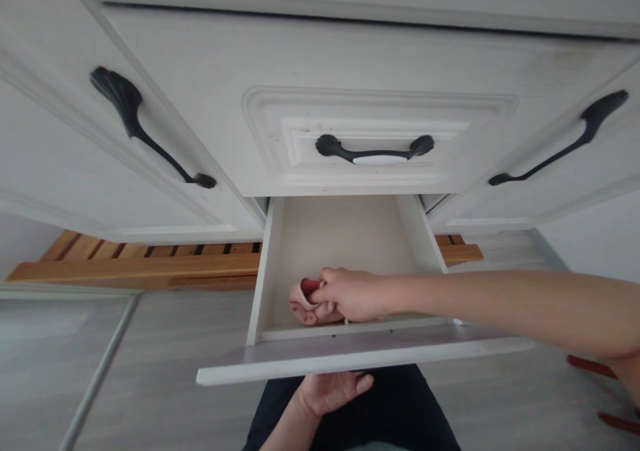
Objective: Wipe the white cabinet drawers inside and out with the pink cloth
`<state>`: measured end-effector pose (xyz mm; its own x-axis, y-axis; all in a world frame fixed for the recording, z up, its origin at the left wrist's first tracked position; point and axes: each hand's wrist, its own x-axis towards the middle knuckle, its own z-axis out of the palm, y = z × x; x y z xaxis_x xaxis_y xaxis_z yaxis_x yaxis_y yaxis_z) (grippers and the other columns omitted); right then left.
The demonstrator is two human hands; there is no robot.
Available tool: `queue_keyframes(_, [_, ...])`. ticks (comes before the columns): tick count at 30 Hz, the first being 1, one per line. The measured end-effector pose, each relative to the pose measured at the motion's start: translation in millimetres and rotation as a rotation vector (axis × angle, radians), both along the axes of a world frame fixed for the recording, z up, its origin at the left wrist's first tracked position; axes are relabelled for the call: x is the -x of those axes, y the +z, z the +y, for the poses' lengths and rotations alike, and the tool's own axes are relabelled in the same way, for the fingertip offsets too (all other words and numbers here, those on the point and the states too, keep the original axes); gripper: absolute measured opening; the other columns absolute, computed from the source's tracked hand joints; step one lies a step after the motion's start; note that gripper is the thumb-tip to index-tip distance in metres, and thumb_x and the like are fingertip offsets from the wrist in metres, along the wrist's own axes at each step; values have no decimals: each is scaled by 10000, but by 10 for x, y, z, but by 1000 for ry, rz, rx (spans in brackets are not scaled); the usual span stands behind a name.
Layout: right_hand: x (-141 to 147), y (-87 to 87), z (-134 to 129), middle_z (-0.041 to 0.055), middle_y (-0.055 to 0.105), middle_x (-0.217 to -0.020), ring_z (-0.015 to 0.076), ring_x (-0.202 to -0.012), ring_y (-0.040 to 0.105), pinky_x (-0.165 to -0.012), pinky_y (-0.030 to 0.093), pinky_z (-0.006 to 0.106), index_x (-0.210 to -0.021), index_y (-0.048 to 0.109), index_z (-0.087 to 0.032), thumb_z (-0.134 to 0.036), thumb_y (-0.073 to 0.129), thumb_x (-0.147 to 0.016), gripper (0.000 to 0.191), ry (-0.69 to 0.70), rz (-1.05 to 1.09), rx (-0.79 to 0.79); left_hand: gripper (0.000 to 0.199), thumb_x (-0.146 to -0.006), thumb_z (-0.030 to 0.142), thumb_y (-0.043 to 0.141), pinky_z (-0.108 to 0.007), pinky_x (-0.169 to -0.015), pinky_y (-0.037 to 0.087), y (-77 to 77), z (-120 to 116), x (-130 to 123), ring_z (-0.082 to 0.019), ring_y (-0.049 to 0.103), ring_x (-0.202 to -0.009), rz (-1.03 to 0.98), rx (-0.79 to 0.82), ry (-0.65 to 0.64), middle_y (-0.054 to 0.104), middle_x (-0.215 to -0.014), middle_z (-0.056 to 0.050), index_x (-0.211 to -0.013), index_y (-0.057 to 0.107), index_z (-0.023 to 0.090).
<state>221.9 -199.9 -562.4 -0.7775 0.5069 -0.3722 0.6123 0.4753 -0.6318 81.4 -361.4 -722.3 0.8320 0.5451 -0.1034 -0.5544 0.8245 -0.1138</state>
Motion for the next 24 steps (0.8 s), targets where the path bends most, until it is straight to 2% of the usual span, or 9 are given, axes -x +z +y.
queue_keyframes(4, [545, -14, 69, 86, 563, -1115, 253, -976, 542, -688, 410, 315, -1075, 707, -278, -296, 499, -954, 242, 125, 51, -309, 324, -897, 247, 674, -416, -1040, 406, 14, 15, 24, -197, 657, -1142, 27, 3, -1, 778, -1159, -8, -1206, 706, 338])
queue_keyframes(7, [721, -133, 84, 75, 582, -1147, 256, -1007, 541, -667, 419, 318, -1024, 728, -279, -283, 480, -965, 255, 183, 39, -343, 369, -945, 229, 597, -416, -1037, 413, -6, 24, 36, -197, 644, -1171, 52, 14, -17, 771, -1173, -14, -1288, 652, 353])
queue_keyframes(10, [682, -219, 111, 71, 606, -1158, 260, -1021, 544, -665, 429, 335, -999, 746, -284, -285, 492, -971, 255, 281, 1, -326, 381, -995, 261, 501, -410, -1035, 413, -29, 36, 49, -207, 619, -1222, 79, 0, -56, 741, -1238, -38, -1350, 602, 351])
queue_keyframes(16, [257, -127, 155, 78, 644, -1118, 280, -1030, 548, -643, 380, 356, -934, 767, -283, -295, 559, -951, 208, 465, -120, -328, 402, -1004, 347, 474, -403, -1039, 419, -46, 45, 66, -216, 620, -1218, 82, -42, -45, 686, -1340, -45, -1398, 555, 364])
queue_keyframes(21, [-492, -70, 52, 63, 650, -1039, 231, -940, 534, -631, 297, 343, -884, 753, -261, -280, 578, -946, 186, 490, -164, -371, 415, -1000, 314, 487, -394, -1048, 415, -79, 19, 57, -209, 623, -1214, 79, -63, -46, 673, -1362, -40, -1405, 545, 377])
queue_keyframes(24, [-984, -114, -20, 47, 661, -927, 210, -859, 509, -607, 239, 322, -754, 744, -258, -294, 676, -874, 142, 476, -204, -370, 403, -998, 327, 488, -392, -1047, 410, -94, 17, 48, -211, 622, -1209, 65, -72, -46, 681, -1347, -47, -1393, 562, 365])
